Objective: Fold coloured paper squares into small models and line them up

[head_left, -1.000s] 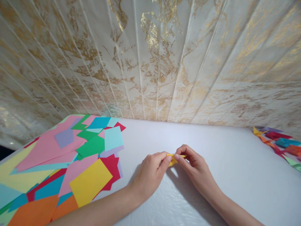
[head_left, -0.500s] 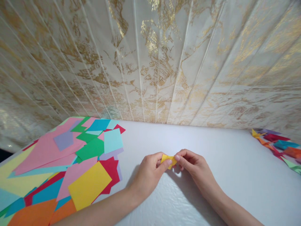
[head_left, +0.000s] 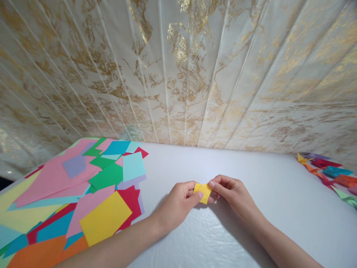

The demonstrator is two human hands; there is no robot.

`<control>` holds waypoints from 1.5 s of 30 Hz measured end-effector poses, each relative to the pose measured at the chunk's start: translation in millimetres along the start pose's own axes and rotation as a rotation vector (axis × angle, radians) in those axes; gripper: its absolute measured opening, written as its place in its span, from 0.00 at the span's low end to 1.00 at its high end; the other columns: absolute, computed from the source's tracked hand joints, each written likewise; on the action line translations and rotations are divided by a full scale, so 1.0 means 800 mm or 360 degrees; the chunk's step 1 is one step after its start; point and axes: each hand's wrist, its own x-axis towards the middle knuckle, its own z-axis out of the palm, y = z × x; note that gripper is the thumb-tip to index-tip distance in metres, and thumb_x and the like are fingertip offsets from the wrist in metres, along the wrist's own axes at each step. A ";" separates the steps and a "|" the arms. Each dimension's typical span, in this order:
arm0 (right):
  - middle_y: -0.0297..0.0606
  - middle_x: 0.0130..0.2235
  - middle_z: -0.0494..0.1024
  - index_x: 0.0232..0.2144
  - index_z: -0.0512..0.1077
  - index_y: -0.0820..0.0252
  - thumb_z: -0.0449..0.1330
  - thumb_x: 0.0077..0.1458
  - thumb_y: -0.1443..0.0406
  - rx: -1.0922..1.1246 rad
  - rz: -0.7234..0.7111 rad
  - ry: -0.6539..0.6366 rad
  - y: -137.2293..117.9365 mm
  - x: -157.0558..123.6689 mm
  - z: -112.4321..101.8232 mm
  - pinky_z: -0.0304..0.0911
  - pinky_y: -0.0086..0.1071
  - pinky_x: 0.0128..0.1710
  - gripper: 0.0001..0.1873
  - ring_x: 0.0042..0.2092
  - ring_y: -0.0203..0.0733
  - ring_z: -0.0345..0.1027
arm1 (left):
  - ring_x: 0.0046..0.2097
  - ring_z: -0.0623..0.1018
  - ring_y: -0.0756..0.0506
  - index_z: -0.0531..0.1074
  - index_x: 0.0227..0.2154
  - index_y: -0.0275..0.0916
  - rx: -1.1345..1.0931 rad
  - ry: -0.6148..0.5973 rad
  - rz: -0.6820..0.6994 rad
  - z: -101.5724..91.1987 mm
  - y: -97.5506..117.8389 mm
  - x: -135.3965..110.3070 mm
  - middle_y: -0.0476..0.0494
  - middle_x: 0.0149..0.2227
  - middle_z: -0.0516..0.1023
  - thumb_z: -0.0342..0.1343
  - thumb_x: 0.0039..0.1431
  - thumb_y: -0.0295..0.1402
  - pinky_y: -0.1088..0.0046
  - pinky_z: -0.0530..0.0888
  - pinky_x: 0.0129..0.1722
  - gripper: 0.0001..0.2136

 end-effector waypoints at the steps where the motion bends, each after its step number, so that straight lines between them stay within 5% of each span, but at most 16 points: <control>1: 0.34 0.24 0.73 0.25 0.74 0.58 0.62 0.55 0.51 -0.0206 -0.0105 0.0035 0.003 0.001 -0.001 0.61 0.34 0.31 0.18 0.29 0.41 0.64 | 0.45 0.80 0.41 0.70 0.50 0.35 0.0217 0.0053 0.0002 -0.002 0.003 -0.002 0.38 0.40 0.82 0.48 0.67 0.35 0.63 0.73 0.46 0.14; 5: 0.40 0.34 0.76 0.26 0.72 0.55 0.59 0.60 0.60 -0.0924 -0.0570 0.0136 0.015 0.007 0.001 0.63 0.43 0.43 0.11 0.41 0.49 0.65 | 0.55 0.73 0.36 0.63 0.61 0.38 0.1653 0.0408 0.0213 0.000 0.013 -0.011 0.34 0.55 0.74 0.49 0.63 0.22 0.54 0.69 0.53 0.23; 7: 0.41 0.38 0.76 0.27 0.71 0.55 0.57 0.61 0.64 -0.1103 -0.0660 0.0135 0.019 0.009 0.004 0.63 0.46 0.46 0.10 0.42 0.50 0.64 | 0.55 0.72 0.35 0.66 0.59 0.37 0.2157 0.0339 0.0379 0.007 0.010 -0.016 0.35 0.57 0.72 0.49 0.62 0.20 0.55 0.70 0.51 0.22; 10: 0.40 0.39 0.74 0.28 0.71 0.55 0.57 0.60 0.66 -0.1217 -0.0685 0.0138 0.021 0.009 0.007 0.63 0.44 0.46 0.07 0.43 0.50 0.64 | 0.47 0.74 0.39 0.70 0.55 0.34 0.2445 0.0163 0.0542 0.021 -0.005 -0.023 0.39 0.50 0.77 0.52 0.64 0.27 0.61 0.72 0.45 0.17; 14: 0.41 0.41 0.73 0.36 0.70 0.56 0.59 0.59 0.67 -0.1271 -0.0686 0.0160 0.021 0.007 0.009 0.63 0.44 0.46 0.02 0.45 0.50 0.64 | 0.51 0.72 0.39 0.67 0.59 0.31 0.2596 0.0219 0.0685 0.030 -0.026 -0.028 0.38 0.53 0.76 0.52 0.66 0.33 0.60 0.69 0.50 0.20; 19: 0.46 0.50 0.72 0.47 0.70 0.56 0.59 0.61 0.62 -0.1456 -0.0715 0.0241 0.025 0.004 0.016 0.64 0.47 0.49 0.11 0.51 0.54 0.63 | 0.60 0.66 0.37 0.69 0.59 0.32 0.2693 0.0147 0.0781 0.028 -0.034 -0.032 0.38 0.59 0.72 0.54 0.65 0.33 0.58 0.63 0.56 0.21; 28: 0.50 0.59 0.67 0.58 0.68 0.54 0.52 0.65 0.68 -0.1668 -0.0691 0.0227 0.035 0.004 0.011 0.63 0.52 0.54 0.21 0.59 0.59 0.57 | 0.58 0.67 0.37 0.73 0.56 0.31 0.2690 0.0340 0.0821 0.028 -0.045 -0.040 0.37 0.56 0.76 0.52 0.67 0.37 0.58 0.62 0.56 0.19; 40: 0.50 0.59 0.68 0.57 0.70 0.54 0.48 0.64 0.71 -0.1414 -0.0702 0.0249 0.047 0.012 -0.004 0.60 0.57 0.55 0.23 0.59 0.60 0.57 | 0.49 0.71 0.38 0.77 0.47 0.33 0.2748 0.0345 0.0605 0.020 -0.027 -0.050 0.37 0.44 0.78 0.59 0.61 0.37 0.61 0.66 0.51 0.16; 45: 0.45 0.51 0.74 0.51 0.69 0.55 0.44 0.64 0.72 -0.1156 -0.0809 0.0178 0.036 0.011 -0.014 0.64 0.47 0.53 0.19 0.53 0.50 0.64 | 0.45 0.73 0.37 0.75 0.43 0.35 0.2555 0.0276 0.0405 0.008 -0.009 -0.040 0.37 0.43 0.76 0.57 0.62 0.33 0.58 0.71 0.45 0.09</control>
